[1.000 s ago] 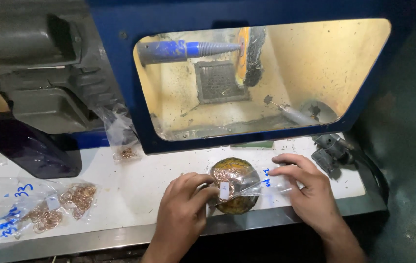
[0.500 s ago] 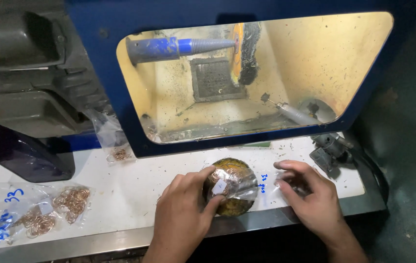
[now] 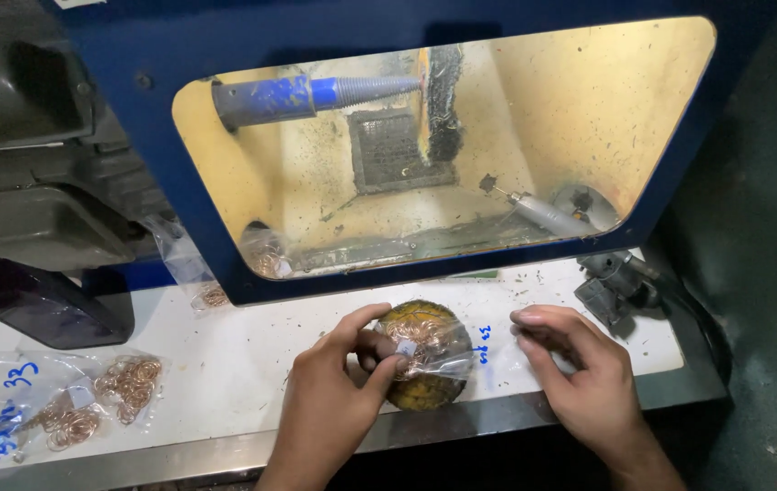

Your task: Polishing small jewelry links using a handheld rotary tool and a stationary polishing wheel, then sorting them into plastic bags.

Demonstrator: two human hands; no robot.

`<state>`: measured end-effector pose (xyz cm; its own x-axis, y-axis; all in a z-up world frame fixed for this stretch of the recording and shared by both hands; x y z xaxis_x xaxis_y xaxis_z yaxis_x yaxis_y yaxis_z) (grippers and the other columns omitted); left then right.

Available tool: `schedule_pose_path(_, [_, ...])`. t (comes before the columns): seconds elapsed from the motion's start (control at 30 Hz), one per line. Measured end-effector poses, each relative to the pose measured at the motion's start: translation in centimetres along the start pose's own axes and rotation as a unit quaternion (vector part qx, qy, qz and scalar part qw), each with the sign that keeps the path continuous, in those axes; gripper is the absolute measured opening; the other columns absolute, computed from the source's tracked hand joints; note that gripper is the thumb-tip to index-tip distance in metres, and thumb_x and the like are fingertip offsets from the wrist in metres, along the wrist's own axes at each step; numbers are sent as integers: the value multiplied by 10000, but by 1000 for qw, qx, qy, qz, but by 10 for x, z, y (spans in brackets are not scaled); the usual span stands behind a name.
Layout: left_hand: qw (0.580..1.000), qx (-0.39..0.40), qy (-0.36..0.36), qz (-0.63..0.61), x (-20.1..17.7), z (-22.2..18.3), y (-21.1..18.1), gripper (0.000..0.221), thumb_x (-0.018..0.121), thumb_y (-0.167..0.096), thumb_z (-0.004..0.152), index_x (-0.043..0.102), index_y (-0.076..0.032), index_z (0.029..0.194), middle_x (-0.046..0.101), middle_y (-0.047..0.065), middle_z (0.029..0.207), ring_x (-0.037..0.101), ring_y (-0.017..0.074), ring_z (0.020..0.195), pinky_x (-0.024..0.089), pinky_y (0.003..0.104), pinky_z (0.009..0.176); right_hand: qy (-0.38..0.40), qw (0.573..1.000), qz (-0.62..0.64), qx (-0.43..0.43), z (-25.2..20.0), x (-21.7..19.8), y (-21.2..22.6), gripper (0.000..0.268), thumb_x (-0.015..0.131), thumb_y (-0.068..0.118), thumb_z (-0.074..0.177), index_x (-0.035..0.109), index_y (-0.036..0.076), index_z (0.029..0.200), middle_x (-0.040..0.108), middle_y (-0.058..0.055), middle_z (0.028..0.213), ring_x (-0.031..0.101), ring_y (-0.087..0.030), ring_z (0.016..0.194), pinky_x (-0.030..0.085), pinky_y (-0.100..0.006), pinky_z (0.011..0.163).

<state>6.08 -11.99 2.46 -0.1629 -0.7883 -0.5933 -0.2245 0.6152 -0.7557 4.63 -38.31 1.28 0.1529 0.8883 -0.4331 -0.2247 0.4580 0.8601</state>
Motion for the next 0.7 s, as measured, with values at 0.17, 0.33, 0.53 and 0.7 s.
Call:
schedule_pose_path(0.17, [988,97,-54,-106,-3,-1,-12,434,801,-182,834,690,-264,1246,764,-90,790,702,95,794,532,285,763,-3,1000,3,21,1,-4,-8,182,692,45,906,713,53,1087,777,-89,1124,747,-170,1072,591,-262,972])
schedule_pose_path(0.33, [937,307,-168,8,1,-8,-40,335,766,-153,873,698,-129,1201,751,-29,920,733,188,844,568,356,856,-9,997,24,73,4,-6,-10,184,701,70,904,702,79,1088,790,-91,1135,778,-178,1041,608,-260,896])
schedule_pose_path(0.53, [868,436,-221,90,6,-17,-69,278,737,-85,947,650,-80,1211,762,59,998,720,215,830,548,358,817,0,999,-33,12,4,-3,-11,195,695,93,913,701,83,1107,756,-70,1174,767,-150,961,596,-246,901])
schedule_pose_path(0.7, [860,449,-225,87,4,-18,-77,263,748,-89,949,671,-60,1198,755,71,999,721,215,859,544,343,844,10,997,-73,-21,6,-1,-3,213,705,143,912,713,98,1120,751,-50,1165,725,-147,1006,559,-244,879])
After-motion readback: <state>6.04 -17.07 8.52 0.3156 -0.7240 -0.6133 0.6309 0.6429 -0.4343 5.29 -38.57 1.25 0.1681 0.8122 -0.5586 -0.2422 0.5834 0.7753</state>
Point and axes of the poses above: each hand's wrist, its own z-axis towards the middle knuckle, its own x-axis out of the palm, y = z × x, the point moved 4 cm from there along z, towards the middle knuckle
